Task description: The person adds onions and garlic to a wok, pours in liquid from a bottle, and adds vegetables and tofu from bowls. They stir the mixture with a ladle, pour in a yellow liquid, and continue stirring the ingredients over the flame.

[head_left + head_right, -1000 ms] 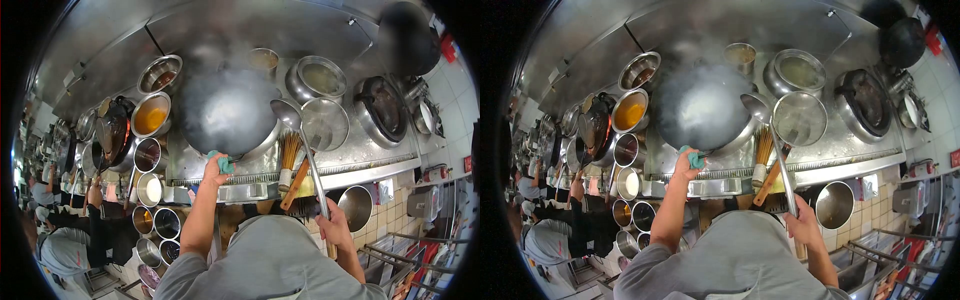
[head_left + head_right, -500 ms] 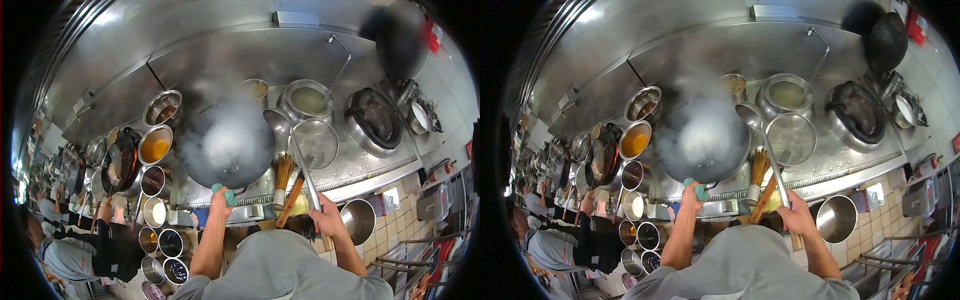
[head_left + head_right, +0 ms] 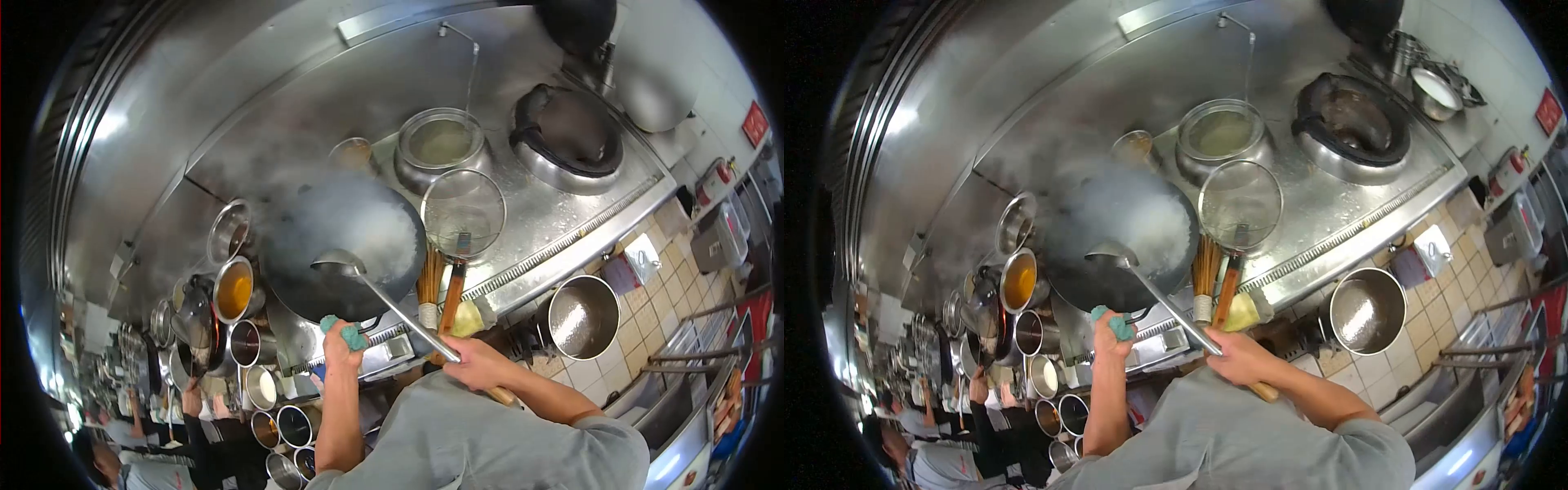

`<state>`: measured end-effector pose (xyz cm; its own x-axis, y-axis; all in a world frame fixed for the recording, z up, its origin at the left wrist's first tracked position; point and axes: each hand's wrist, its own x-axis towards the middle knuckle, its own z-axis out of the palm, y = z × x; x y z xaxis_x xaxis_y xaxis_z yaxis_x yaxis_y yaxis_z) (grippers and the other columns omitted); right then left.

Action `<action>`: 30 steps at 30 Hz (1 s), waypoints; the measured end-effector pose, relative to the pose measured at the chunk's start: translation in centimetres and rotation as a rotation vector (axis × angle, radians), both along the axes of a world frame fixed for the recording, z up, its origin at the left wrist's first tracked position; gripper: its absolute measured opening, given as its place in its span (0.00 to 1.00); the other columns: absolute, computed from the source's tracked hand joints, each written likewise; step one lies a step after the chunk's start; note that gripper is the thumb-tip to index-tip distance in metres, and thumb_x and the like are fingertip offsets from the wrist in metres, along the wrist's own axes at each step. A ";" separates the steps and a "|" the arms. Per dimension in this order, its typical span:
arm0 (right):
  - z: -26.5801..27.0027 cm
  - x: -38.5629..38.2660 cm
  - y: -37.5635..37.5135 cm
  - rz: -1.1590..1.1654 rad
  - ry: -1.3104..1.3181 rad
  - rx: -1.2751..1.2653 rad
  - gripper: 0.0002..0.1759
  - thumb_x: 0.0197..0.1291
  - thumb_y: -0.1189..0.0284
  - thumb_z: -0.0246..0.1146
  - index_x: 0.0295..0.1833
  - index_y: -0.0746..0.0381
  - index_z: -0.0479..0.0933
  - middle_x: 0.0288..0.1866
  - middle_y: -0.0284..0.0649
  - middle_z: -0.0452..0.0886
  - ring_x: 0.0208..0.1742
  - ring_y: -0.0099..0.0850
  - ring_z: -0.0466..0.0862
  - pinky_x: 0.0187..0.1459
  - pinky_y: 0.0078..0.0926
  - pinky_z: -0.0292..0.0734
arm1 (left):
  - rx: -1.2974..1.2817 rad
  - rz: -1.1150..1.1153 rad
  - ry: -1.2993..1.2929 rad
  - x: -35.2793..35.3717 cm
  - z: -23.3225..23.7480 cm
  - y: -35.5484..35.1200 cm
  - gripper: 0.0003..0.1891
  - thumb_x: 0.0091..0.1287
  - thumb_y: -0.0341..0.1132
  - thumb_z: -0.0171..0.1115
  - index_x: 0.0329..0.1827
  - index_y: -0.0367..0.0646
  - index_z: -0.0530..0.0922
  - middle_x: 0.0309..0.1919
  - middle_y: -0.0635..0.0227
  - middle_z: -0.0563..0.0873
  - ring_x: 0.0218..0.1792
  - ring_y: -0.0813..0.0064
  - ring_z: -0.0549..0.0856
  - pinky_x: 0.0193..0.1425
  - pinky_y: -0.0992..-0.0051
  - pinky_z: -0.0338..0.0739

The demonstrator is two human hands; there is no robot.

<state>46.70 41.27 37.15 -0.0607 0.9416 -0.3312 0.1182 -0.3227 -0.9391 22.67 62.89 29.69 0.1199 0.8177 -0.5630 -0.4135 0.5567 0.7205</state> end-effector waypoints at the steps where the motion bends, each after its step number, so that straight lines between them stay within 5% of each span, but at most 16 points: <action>1: -0.8 -0.1 -0.2 -0.012 -0.025 0.060 0.25 0.63 0.73 0.59 0.67 0.58 0.71 0.29 0.44 0.80 0.24 0.34 0.80 0.30 0.34 0.76 | -0.015 0.001 0.001 0.4 0.0 0.1 0.10 0.59 0.29 0.61 0.25 0.55 0.70 0.23 0.73 0.74 0.23 0.69 0.76 0.26 0.65 0.68; 3: -1.1 -0.1 -0.5 -0.046 -0.040 0.124 0.25 0.62 0.74 0.58 0.66 0.58 0.71 0.32 0.47 0.81 0.32 0.40 0.83 0.38 0.39 0.78 | 0.005 -0.021 0.001 1.2 0.6 0.3 0.10 0.58 0.26 0.61 0.26 0.52 0.70 0.23 0.70 0.75 0.22 0.68 0.77 0.24 0.63 0.70; 12: -2.4 2.1 -0.4 -0.116 0.107 0.056 0.24 0.63 0.74 0.55 0.66 0.58 0.70 0.28 0.42 0.79 0.18 0.32 0.79 0.21 0.34 0.76 | 0.181 -0.176 0.158 5.2 2.9 2.7 0.07 0.56 0.25 0.62 0.27 0.50 0.74 0.24 0.70 0.76 0.22 0.69 0.77 0.23 0.62 0.72; 15: -3.3 2.7 0.0 -0.119 0.163 0.074 0.31 0.66 0.74 0.56 0.76 0.55 0.65 0.28 0.37 0.79 0.17 0.26 0.77 0.20 0.28 0.75 | 0.204 -0.156 0.234 7.3 3.5 3.9 0.07 0.56 0.25 0.62 0.31 0.48 0.74 0.25 0.68 0.76 0.22 0.68 0.78 0.22 0.64 0.71; 30: -5.4 4.5 0.3 -0.219 0.481 0.076 0.39 0.64 0.78 0.53 0.82 0.48 0.59 0.29 0.33 0.75 0.15 0.22 0.73 0.18 0.24 0.73 | 0.581 -0.339 0.458 11.3 7.3 7.0 0.14 0.54 0.20 0.62 0.43 0.40 0.73 0.30 0.69 0.77 0.27 0.73 0.80 0.28 0.71 0.76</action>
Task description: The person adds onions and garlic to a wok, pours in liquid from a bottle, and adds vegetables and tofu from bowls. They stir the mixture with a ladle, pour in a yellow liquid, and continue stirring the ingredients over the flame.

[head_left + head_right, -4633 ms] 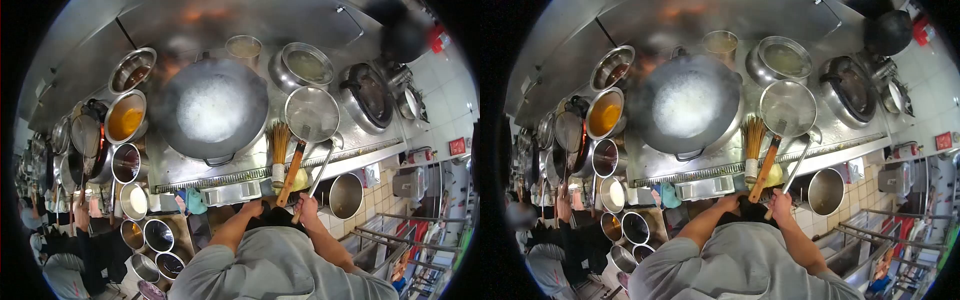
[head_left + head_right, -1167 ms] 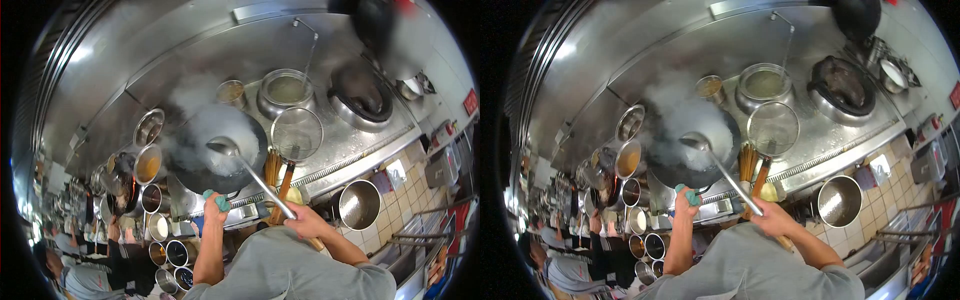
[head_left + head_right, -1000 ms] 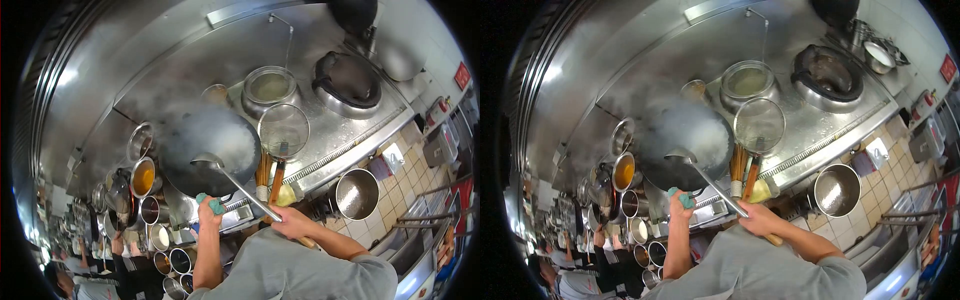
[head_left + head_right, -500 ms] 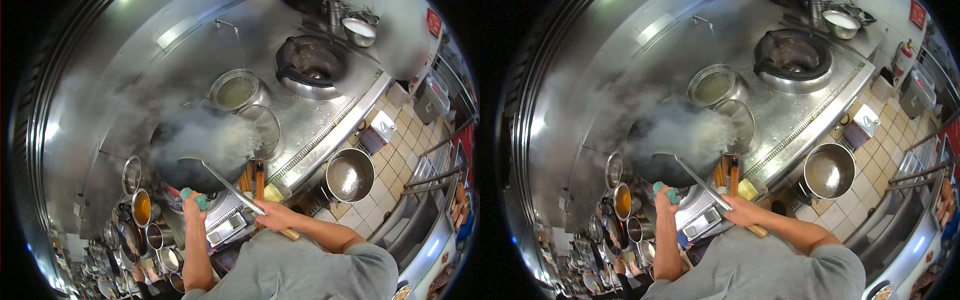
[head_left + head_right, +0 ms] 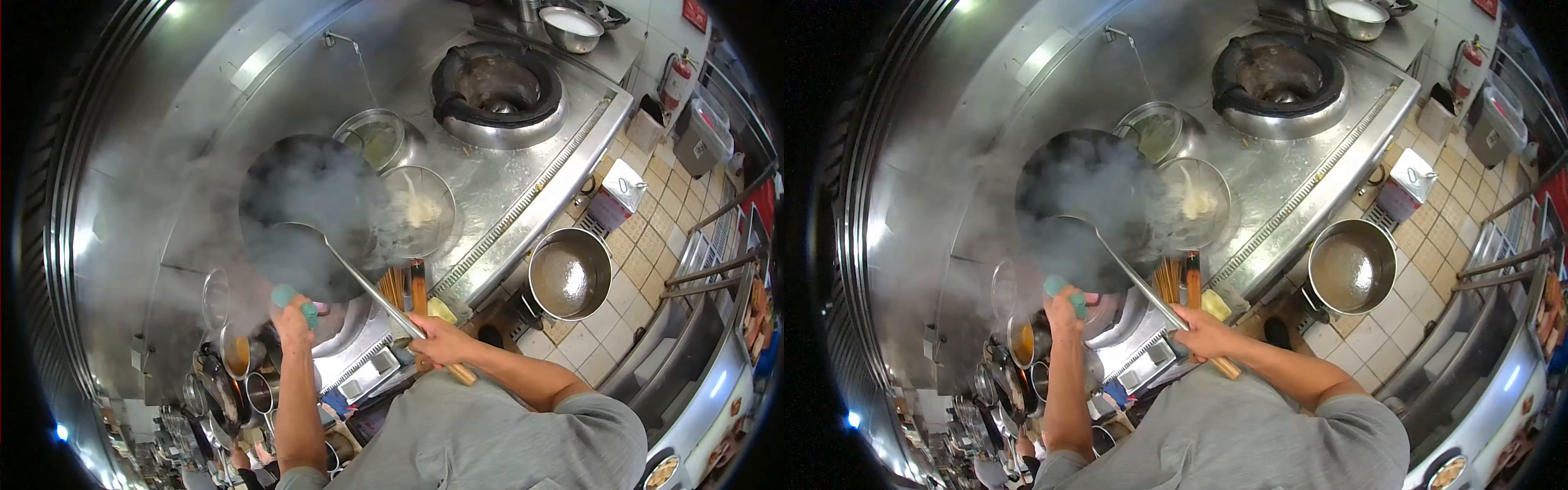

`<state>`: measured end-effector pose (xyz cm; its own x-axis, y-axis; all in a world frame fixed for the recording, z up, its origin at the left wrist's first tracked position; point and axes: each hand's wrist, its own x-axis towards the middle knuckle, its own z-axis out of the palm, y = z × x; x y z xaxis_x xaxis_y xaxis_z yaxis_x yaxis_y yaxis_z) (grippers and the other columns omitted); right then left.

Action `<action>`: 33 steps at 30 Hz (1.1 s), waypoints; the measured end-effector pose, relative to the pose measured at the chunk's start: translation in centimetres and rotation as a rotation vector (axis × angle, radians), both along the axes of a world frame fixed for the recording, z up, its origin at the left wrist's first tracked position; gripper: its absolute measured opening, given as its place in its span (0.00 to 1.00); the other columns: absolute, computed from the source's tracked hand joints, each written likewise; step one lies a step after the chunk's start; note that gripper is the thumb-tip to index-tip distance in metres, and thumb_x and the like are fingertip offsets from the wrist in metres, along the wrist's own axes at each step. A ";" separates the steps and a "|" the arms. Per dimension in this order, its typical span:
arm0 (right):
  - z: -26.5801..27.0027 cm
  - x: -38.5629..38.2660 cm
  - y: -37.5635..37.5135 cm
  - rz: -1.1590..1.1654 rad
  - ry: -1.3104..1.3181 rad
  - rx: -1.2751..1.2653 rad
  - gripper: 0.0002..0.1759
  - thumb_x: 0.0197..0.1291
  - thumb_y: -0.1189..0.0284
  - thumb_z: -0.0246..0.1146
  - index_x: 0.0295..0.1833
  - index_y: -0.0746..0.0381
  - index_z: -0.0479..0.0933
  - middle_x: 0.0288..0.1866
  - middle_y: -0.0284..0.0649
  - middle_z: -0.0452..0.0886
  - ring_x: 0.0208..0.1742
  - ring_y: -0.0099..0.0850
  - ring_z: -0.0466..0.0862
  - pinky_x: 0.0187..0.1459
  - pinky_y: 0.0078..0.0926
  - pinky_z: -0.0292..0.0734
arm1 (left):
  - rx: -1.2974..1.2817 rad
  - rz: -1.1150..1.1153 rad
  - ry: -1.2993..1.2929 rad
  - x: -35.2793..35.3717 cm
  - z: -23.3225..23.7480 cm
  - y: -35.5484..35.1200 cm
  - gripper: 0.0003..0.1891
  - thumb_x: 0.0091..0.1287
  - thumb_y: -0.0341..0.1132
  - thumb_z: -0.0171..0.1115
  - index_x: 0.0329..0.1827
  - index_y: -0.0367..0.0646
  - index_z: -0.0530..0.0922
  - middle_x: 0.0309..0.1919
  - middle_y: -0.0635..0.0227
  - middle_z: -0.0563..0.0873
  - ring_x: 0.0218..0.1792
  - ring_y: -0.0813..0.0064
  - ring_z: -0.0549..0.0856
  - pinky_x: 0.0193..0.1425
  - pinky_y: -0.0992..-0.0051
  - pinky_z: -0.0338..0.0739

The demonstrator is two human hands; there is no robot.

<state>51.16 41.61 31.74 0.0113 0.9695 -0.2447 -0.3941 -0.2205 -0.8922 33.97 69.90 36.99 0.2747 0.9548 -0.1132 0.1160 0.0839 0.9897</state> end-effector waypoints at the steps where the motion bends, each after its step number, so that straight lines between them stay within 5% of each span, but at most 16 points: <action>1: -0.1 0.0 0.0 -0.006 -0.011 0.006 0.39 0.65 0.78 0.53 0.82 0.48 0.59 0.29 0.33 0.75 0.16 0.22 0.73 0.18 0.24 0.73 | 0.012 0.009 0.009 0.7 1.6 -1.2 0.15 0.54 0.20 0.62 0.44 0.39 0.73 0.30 0.68 0.77 0.27 0.73 0.80 0.30 0.71 0.77; 8: 0.0 -0.5 -0.2 -0.020 -0.133 0.003 0.38 0.66 0.77 0.55 0.82 0.49 0.59 0.32 0.35 0.77 0.19 0.24 0.76 0.23 0.26 0.76 | 0.224 0.091 0.046 -0.8 2.9 -2.0 0.18 0.53 0.21 0.64 0.48 0.37 0.73 0.32 0.66 0.78 0.30 0.71 0.81 0.34 0.70 0.79; 12: -2.7 -1.2 0.2 -0.025 -0.353 0.148 0.34 0.66 0.73 0.56 0.78 0.51 0.62 0.34 0.46 0.84 0.30 0.37 0.86 0.32 0.37 0.81 | 0.016 0.182 -0.060 -4.6 1.6 -1.9 0.15 0.53 0.23 0.65 0.44 0.40 0.75 0.30 0.69 0.78 0.29 0.70 0.82 0.33 0.70 0.78; 18: -3.1 -1.2 -0.4 0.063 -0.669 0.123 0.36 0.63 0.69 0.59 0.78 0.56 0.62 0.37 0.58 0.84 0.36 0.54 0.87 0.42 0.47 0.81 | -0.499 0.259 -0.425 -12.1 -2.3 -5.2 0.08 0.57 0.26 0.63 0.32 0.50 0.72 0.25 0.67 0.78 0.26 0.65 0.82 0.26 0.68 0.76; 22: -1.2 -1.0 0.0 0.084 -0.737 0.036 0.36 0.64 0.72 0.62 0.77 0.65 0.65 0.34 0.50 0.83 0.28 0.36 0.83 0.34 0.33 0.79 | -0.637 0.411 -0.533 -15.9 -5.1 -8.3 0.08 0.61 0.27 0.59 0.29 0.53 0.71 0.24 0.67 0.77 0.26 0.65 0.82 0.22 0.67 0.74; 25: 0.8 -1.7 2.1 0.012 -0.687 0.077 0.36 0.64 0.76 0.65 0.78 0.59 0.66 0.28 0.33 0.70 0.28 0.19 0.68 0.31 0.22 0.71 | -0.681 0.508 -0.627 -17.0 -6.2 -10.0 0.08 0.60 0.27 0.61 0.30 0.54 0.72 0.24 0.70 0.76 0.25 0.67 0.79 0.22 0.67 0.73; 29: 3.1 -4.4 5.7 0.036 -0.799 0.182 0.35 0.65 0.76 0.63 0.78 0.55 0.67 0.25 0.31 0.63 0.27 0.20 0.66 0.31 0.21 0.68 | -0.720 0.654 -0.666 -17.5 -6.4 -10.2 0.08 0.58 0.26 0.63 0.31 0.53 0.74 0.25 0.70 0.77 0.23 0.68 0.77 0.25 0.64 0.73; 32: 4.4 -8.4 9.0 0.156 -0.744 0.128 0.37 0.65 0.74 0.63 0.80 0.55 0.64 0.26 0.37 0.73 0.27 0.26 0.74 0.34 0.27 0.75 | -0.732 0.550 -0.765 -20.0 -10.0 -9.0 0.07 0.59 0.27 0.64 0.32 0.52 0.75 0.27 0.70 0.79 0.25 0.68 0.79 0.27 0.64 0.74; 33: 4.5 -10.3 10.8 0.140 -0.771 0.349 0.37 0.65 0.75 0.63 0.80 0.57 0.64 0.26 0.34 0.74 0.25 0.24 0.74 0.31 0.25 0.75 | -0.744 0.526 -0.772 -20.1 -10.2 -8.2 0.07 0.60 0.28 0.64 0.32 0.52 0.75 0.28 0.70 0.80 0.28 0.69 0.80 0.28 0.64 0.75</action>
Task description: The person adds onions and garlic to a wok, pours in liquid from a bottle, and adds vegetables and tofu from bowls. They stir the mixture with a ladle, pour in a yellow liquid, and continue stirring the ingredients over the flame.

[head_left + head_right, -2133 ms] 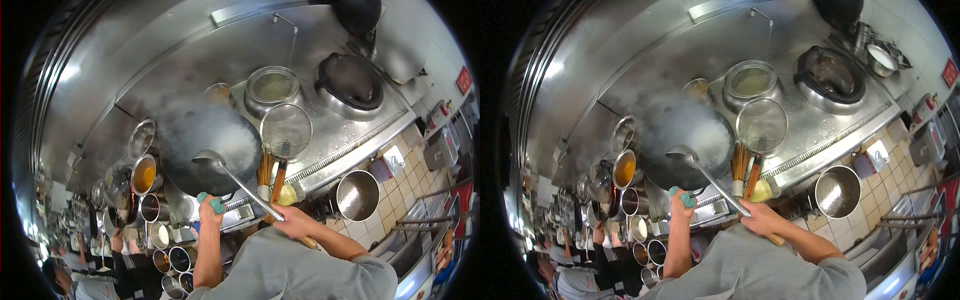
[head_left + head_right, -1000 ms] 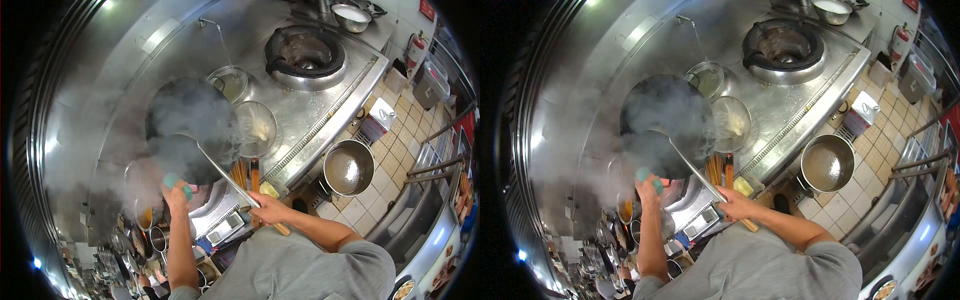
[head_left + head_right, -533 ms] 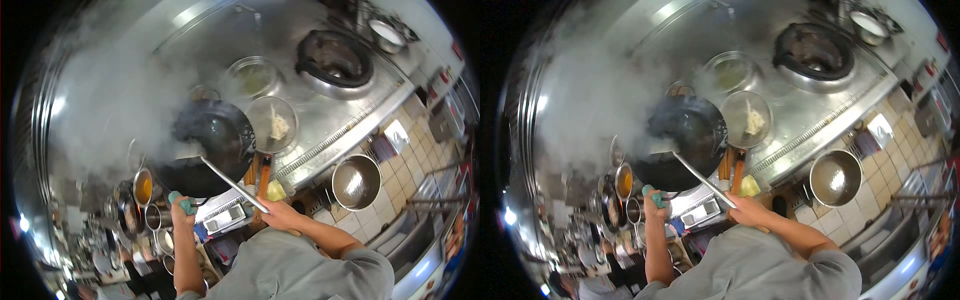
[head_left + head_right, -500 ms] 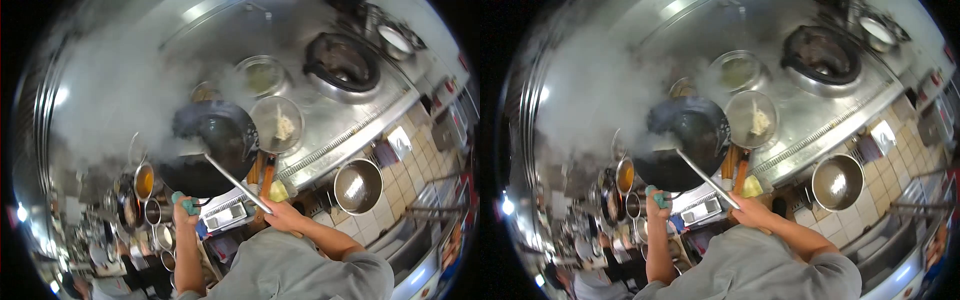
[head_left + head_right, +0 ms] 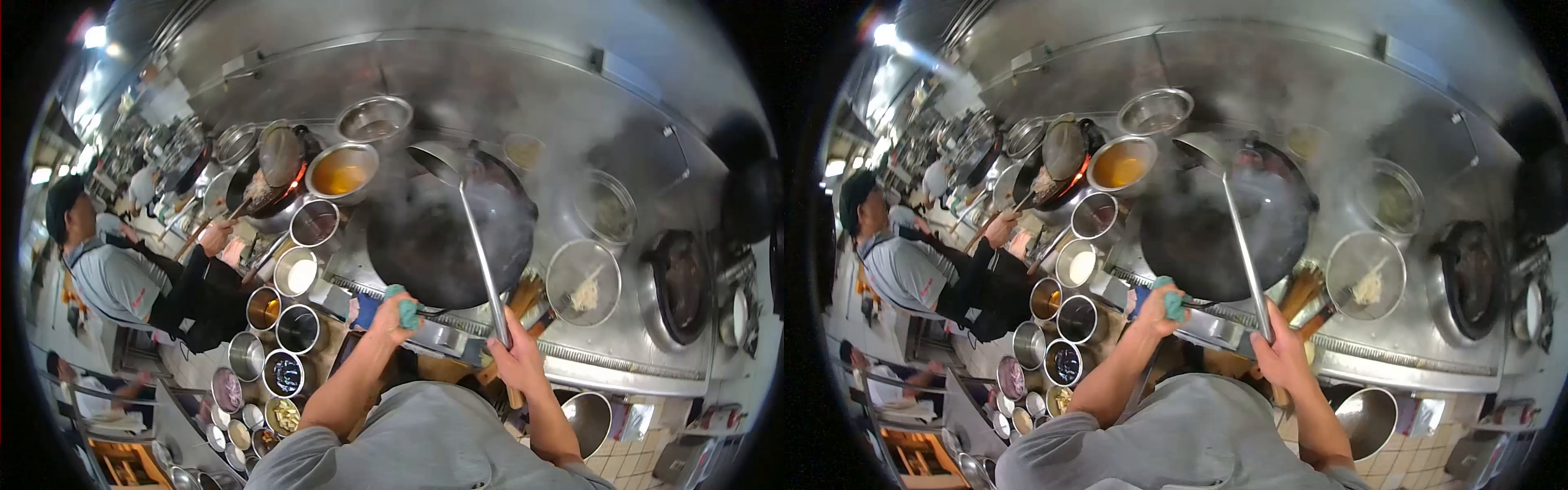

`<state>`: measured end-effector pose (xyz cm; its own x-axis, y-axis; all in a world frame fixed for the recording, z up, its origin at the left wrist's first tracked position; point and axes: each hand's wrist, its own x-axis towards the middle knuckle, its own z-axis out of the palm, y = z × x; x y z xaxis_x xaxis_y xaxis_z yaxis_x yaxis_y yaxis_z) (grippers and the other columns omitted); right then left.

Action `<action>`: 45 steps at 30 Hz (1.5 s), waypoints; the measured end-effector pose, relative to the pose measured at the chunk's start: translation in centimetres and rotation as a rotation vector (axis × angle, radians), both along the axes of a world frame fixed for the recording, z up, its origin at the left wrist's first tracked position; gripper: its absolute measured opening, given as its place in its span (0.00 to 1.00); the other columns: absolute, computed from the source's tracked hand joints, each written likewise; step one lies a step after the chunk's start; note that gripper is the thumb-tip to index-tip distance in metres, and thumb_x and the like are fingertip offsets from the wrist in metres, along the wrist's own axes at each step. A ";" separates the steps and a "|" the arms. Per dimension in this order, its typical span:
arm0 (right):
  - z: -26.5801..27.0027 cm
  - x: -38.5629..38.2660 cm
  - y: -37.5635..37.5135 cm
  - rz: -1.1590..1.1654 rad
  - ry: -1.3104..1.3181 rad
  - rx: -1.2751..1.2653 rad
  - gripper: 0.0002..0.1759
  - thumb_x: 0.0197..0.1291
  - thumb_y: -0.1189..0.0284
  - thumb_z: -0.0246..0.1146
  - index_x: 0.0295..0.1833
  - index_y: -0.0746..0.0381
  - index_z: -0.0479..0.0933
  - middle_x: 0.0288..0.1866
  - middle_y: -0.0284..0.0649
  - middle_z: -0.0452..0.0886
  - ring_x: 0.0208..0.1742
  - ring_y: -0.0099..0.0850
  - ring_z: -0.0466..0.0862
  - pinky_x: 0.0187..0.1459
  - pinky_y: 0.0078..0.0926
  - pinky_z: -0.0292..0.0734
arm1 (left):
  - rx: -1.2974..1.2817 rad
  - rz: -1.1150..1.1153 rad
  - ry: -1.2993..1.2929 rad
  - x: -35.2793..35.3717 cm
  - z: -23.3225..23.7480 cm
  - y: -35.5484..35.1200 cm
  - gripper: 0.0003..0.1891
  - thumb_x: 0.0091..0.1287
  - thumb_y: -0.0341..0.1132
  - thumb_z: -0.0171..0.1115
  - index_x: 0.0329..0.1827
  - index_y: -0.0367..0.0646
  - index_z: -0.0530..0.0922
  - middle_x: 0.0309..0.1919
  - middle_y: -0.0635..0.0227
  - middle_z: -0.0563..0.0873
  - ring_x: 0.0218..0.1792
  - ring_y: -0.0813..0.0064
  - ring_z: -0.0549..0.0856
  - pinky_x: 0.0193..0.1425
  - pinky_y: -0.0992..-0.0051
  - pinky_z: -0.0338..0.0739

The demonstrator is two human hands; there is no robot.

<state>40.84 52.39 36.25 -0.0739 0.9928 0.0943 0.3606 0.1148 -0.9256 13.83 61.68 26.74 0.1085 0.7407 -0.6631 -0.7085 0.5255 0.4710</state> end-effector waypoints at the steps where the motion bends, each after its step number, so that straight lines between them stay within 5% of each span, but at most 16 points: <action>1: 0.5 -2.1 1.7 0.034 0.082 -0.091 0.37 0.66 0.76 0.62 0.80 0.58 0.63 0.25 0.33 0.74 0.22 0.23 0.74 0.26 0.25 0.73 | -0.002 -0.026 -0.016 -0.1 -0.3 0.6 0.07 0.61 0.29 0.64 0.33 0.53 0.75 0.29 0.70 0.81 0.30 0.70 0.81 0.30 0.64 0.76; 3: 1.8 -6.9 5.1 0.082 0.244 -0.274 0.37 0.67 0.78 0.62 0.81 0.59 0.62 0.24 0.30 0.72 0.15 0.21 0.72 0.17 0.25 0.70 | 0.092 -0.096 -0.051 -0.4 -5.1 2.9 0.05 0.63 0.31 0.65 0.34 0.52 0.76 0.28 0.71 0.81 0.28 0.71 0.81 0.31 0.65 0.76; 4: 2.1 -9.3 7.1 0.113 0.235 -0.279 0.38 0.66 0.78 0.62 0.81 0.60 0.61 0.25 0.32 0.73 0.15 0.21 0.73 0.17 0.26 0.70 | 0.026 -0.057 -0.062 -0.1 -3.9 3.6 0.04 0.64 0.33 0.66 0.34 0.52 0.77 0.28 0.71 0.82 0.27 0.71 0.82 0.32 0.66 0.77; 5: 2.0 -11.8 9.4 0.143 0.228 -0.281 0.38 0.65 0.78 0.62 0.81 0.62 0.61 0.25 0.33 0.75 0.15 0.22 0.74 0.17 0.27 0.70 | 0.012 -0.067 -0.042 -0.2 -4.9 4.4 0.05 0.68 0.35 0.62 0.44 0.52 0.80 0.38 0.69 0.85 0.35 0.72 0.85 0.36 0.70 0.79; 7: 1.2 -16.4 14.2 0.195 0.182 -0.257 0.40 0.64 0.77 0.62 0.81 0.64 0.59 0.25 0.35 0.76 0.14 0.23 0.75 0.17 0.28 0.70 | 0.067 -0.094 -0.078 -0.3 -2.1 4.9 0.11 0.71 0.36 0.63 0.53 0.46 0.79 0.42 0.65 0.86 0.39 0.67 0.87 0.40 0.65 0.82; 12: 0.1 -25.7 21.9 0.226 0.030 -0.300 0.41 0.62 0.75 0.60 0.81 0.68 0.57 0.24 0.41 0.78 0.14 0.29 0.78 0.18 0.33 0.74 | 0.208 -0.003 -0.047 -0.7 -3.7 6.3 0.21 0.76 0.46 0.62 0.65 0.46 0.73 0.59 0.68 0.82 0.59 0.68 0.82 0.56 0.62 0.79; 15: -1.0 -29.0 24.1 0.200 -0.015 -0.346 0.41 0.62 0.75 0.59 0.81 0.68 0.56 0.24 0.43 0.79 0.14 0.30 0.78 0.18 0.33 0.74 | 0.237 -0.136 -0.009 0.8 -11.2 8.4 0.22 0.76 0.45 0.62 0.68 0.48 0.72 0.65 0.70 0.79 0.65 0.73 0.76 0.62 0.60 0.74; 22: -3.1 -31.3 26.7 0.136 0.304 -0.475 0.43 0.61 0.78 0.62 0.82 0.66 0.56 0.22 0.36 0.75 0.12 0.28 0.74 0.14 0.32 0.72 | 0.312 -0.277 -0.163 -0.4 -12.0 9.2 0.13 0.81 0.42 0.54 0.59 0.45 0.74 0.50 0.63 0.84 0.50 0.66 0.86 0.52 0.59 0.84; 28: -2.1 -31.0 27.6 0.113 0.623 -0.538 0.41 0.63 0.80 0.60 0.82 0.65 0.56 0.22 0.37 0.74 0.11 0.28 0.72 0.14 0.32 0.70 | 0.249 -0.224 -0.283 0.5 -14.3 10.5 0.13 0.81 0.41 0.53 0.58 0.43 0.76 0.50 0.60 0.86 0.51 0.63 0.86 0.56 0.59 0.84; 32: -1.0 -29.4 27.4 0.122 0.964 -0.640 0.39 0.66 0.80 0.59 0.81 0.63 0.55 0.25 0.37 0.73 0.12 0.26 0.69 0.16 0.33 0.67 | 0.333 -0.349 -0.264 0.4 -16.2 11.4 0.25 0.79 0.49 0.55 0.72 0.45 0.68 0.57 0.67 0.83 0.61 0.71 0.82 0.60 0.65 0.80; 36: -0.5 -27.2 25.6 0.137 0.985 -0.607 0.39 0.68 0.78 0.58 0.82 0.63 0.53 0.25 0.37 0.73 0.12 0.26 0.69 0.16 0.32 0.68 | 0.406 -0.236 -0.185 0.4 -13.6 11.6 0.28 0.77 0.52 0.58 0.72 0.44 0.69 0.57 0.66 0.81 0.63 0.70 0.80 0.62 0.62 0.79; 38: -0.1 -25.3 24.0 0.096 0.982 -0.577 0.39 0.68 0.78 0.57 0.83 0.63 0.51 0.25 0.37 0.72 0.12 0.26 0.69 0.16 0.32 0.68 | 0.469 -0.151 -0.163 -1.3 -6.4 11.1 0.29 0.75 0.53 0.61 0.71 0.44 0.70 0.57 0.65 0.81 0.63 0.69 0.79 0.62 0.59 0.78; 40: -0.1 -22.5 22.1 0.111 0.983 -0.548 0.40 0.68 0.78 0.57 0.83 0.64 0.50 0.24 0.37 0.72 0.12 0.25 0.69 0.16 0.31 0.68 | 0.205 -0.274 -0.026 -2.0 -4.7 10.9 0.28 0.72 0.53 0.65 0.67 0.44 0.74 0.58 0.64 0.81 0.62 0.70 0.80 0.62 0.59 0.77; 42: 0.2 -19.3 19.4 0.137 1.013 -0.506 0.39 0.68 0.79 0.57 0.83 0.63 0.52 0.24 0.37 0.72 0.12 0.25 0.70 0.16 0.29 0.68 | 0.039 -0.365 0.056 -1.9 -6.4 11.1 0.18 0.67 0.46 0.69 0.53 0.45 0.80 0.49 0.65 0.83 0.52 0.71 0.84 0.51 0.63 0.81; 45: 1.5 -14.2 14.7 0.031 0.908 -0.518 0.39 0.66 0.80 0.57 0.83 0.62 0.56 0.24 0.37 0.73 0.12 0.25 0.70 0.16 0.28 0.69 | 0.011 -0.332 0.077 -1.5 -3.6 10.6 0.05 0.64 0.41 0.64 0.36 0.53 0.79 0.29 0.72 0.81 0.37 0.74 0.81 0.44 0.53 0.74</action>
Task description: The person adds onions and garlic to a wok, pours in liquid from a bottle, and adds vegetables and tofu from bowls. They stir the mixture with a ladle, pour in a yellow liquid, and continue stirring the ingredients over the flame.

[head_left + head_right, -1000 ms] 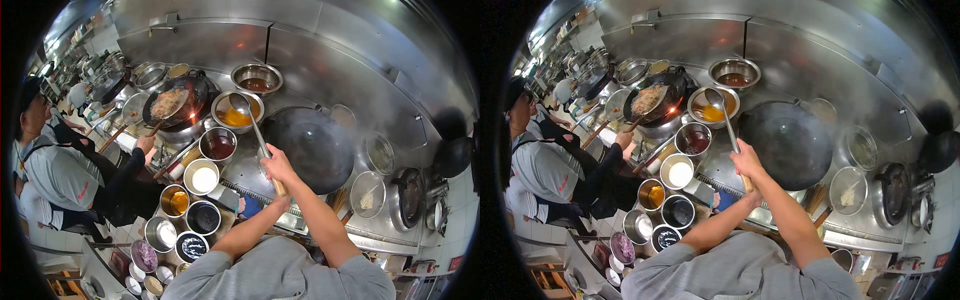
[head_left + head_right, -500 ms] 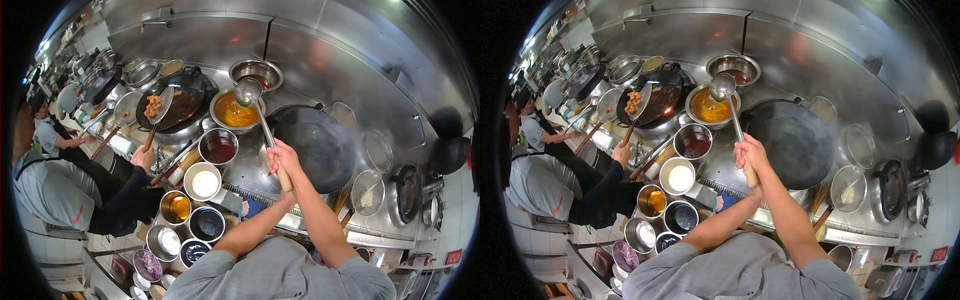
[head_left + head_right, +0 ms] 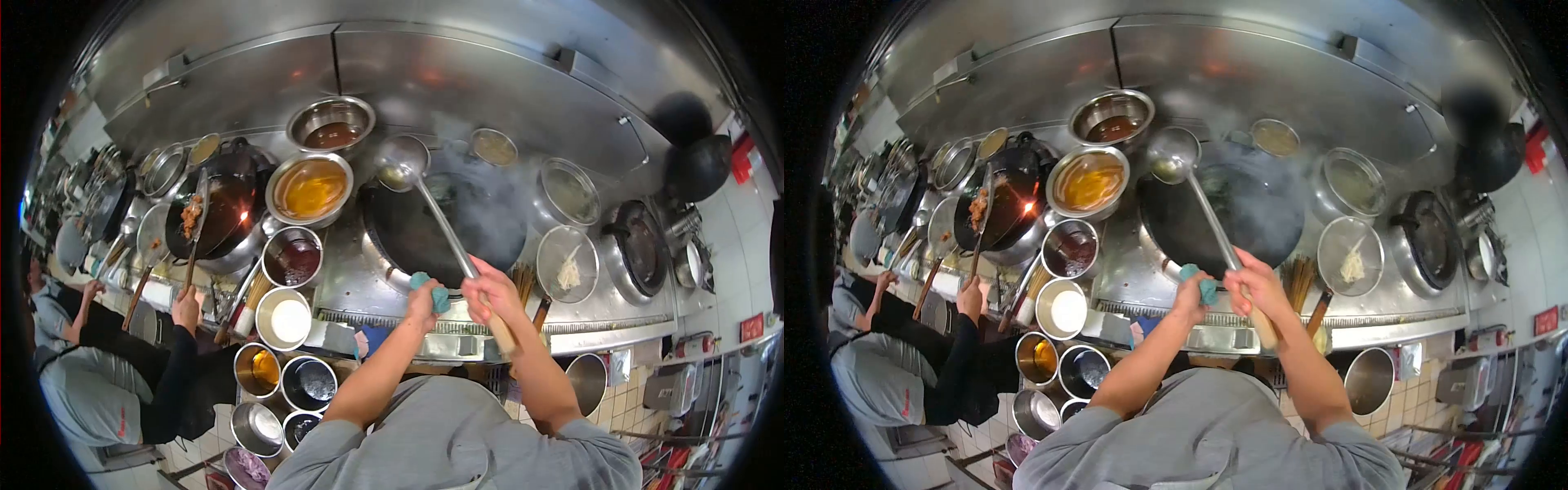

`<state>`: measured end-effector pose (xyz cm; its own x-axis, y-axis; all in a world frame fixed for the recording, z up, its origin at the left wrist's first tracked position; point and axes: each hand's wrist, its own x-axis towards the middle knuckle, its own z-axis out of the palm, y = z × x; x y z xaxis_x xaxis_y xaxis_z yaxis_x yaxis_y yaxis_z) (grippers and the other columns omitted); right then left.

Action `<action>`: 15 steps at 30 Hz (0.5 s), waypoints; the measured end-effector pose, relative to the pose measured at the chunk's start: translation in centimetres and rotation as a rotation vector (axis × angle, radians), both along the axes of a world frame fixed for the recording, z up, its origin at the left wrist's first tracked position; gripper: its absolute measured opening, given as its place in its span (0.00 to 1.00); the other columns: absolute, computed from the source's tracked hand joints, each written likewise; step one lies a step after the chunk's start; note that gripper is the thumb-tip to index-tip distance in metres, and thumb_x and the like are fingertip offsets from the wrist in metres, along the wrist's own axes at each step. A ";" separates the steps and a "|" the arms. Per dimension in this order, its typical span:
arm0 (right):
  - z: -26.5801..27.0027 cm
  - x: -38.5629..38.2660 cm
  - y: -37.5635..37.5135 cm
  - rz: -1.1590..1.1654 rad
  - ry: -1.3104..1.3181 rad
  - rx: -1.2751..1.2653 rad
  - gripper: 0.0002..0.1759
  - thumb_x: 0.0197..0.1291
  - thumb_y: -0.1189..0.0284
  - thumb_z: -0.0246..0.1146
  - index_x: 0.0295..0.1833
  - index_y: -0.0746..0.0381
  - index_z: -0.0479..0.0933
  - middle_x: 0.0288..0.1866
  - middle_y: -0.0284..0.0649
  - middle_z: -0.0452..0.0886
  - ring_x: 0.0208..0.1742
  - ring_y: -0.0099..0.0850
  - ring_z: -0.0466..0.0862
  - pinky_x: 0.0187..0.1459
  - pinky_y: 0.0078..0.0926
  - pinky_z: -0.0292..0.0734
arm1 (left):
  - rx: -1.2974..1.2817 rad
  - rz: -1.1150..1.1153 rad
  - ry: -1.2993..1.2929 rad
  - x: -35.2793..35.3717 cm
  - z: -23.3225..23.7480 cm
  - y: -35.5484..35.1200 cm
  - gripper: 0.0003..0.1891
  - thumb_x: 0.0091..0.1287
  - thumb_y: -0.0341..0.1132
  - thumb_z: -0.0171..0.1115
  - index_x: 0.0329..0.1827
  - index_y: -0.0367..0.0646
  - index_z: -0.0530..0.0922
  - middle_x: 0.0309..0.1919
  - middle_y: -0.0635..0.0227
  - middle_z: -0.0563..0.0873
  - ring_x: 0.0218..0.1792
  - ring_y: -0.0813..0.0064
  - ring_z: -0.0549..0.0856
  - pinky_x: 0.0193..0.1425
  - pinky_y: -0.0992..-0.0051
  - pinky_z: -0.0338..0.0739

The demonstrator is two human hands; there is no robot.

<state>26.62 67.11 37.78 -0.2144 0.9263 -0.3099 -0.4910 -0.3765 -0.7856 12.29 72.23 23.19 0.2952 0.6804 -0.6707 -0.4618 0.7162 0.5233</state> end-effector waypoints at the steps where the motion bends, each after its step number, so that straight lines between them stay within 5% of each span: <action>1: 0.0 1.6 -1.6 -0.036 -0.075 -0.027 0.39 0.65 0.80 0.57 0.82 0.62 0.58 0.25 0.37 0.73 0.12 0.25 0.71 0.16 0.27 0.69 | -0.007 0.041 -0.039 0.2 -0.1 0.0 0.04 0.63 0.38 0.65 0.36 0.51 0.78 0.28 0.72 0.80 0.33 0.73 0.81 0.39 0.57 0.74; 3: -0.2 4.5 -4.7 -0.100 -0.222 -0.082 0.39 0.63 0.81 0.57 0.81 0.61 0.60 0.26 0.36 0.74 0.13 0.25 0.71 0.17 0.27 0.70 | -0.022 0.130 -0.113 0.6 -0.4 -0.2 0.05 0.61 0.31 0.66 0.36 0.49 0.77 0.26 0.73 0.79 0.25 0.72 0.80 0.27 0.66 0.75; 8: 0.1 8.5 -8.9 -0.122 -0.450 -0.152 0.38 0.61 0.81 0.58 0.80 0.62 0.62 0.26 0.35 0.74 0.14 0.24 0.73 0.18 0.25 0.71 | -0.022 0.193 -0.041 1.5 -1.3 -0.4 0.05 0.61 0.31 0.66 0.34 0.50 0.77 0.26 0.72 0.79 0.26 0.73 0.80 0.28 0.66 0.75; 12: -4.3 10.2 -7.2 -0.154 -0.272 -0.185 0.37 0.64 0.79 0.60 0.80 0.61 0.62 0.25 0.35 0.75 0.15 0.24 0.72 0.16 0.27 0.69 | 0.012 0.214 -0.005 2.2 -2.0 -0.4 0.05 0.61 0.32 0.67 0.35 0.50 0.78 0.27 0.72 0.80 0.27 0.72 0.81 0.29 0.65 0.76; 15: -9.1 10.7 -2.9 -0.148 -0.453 -0.080 0.41 0.65 0.76 0.62 0.83 0.63 0.57 0.24 0.37 0.75 0.16 0.27 0.75 0.18 0.30 0.72 | 0.070 0.181 -0.017 2.0 -3.4 -0.2 0.07 0.63 0.36 0.69 0.37 0.50 0.79 0.28 0.72 0.80 0.29 0.72 0.82 0.31 0.64 0.79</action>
<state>37.27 64.19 28.69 0.0910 0.9060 -0.4135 -0.1589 -0.3966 -0.9041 14.29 72.02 19.77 0.1749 0.7683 -0.6157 -0.5890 0.5828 0.5599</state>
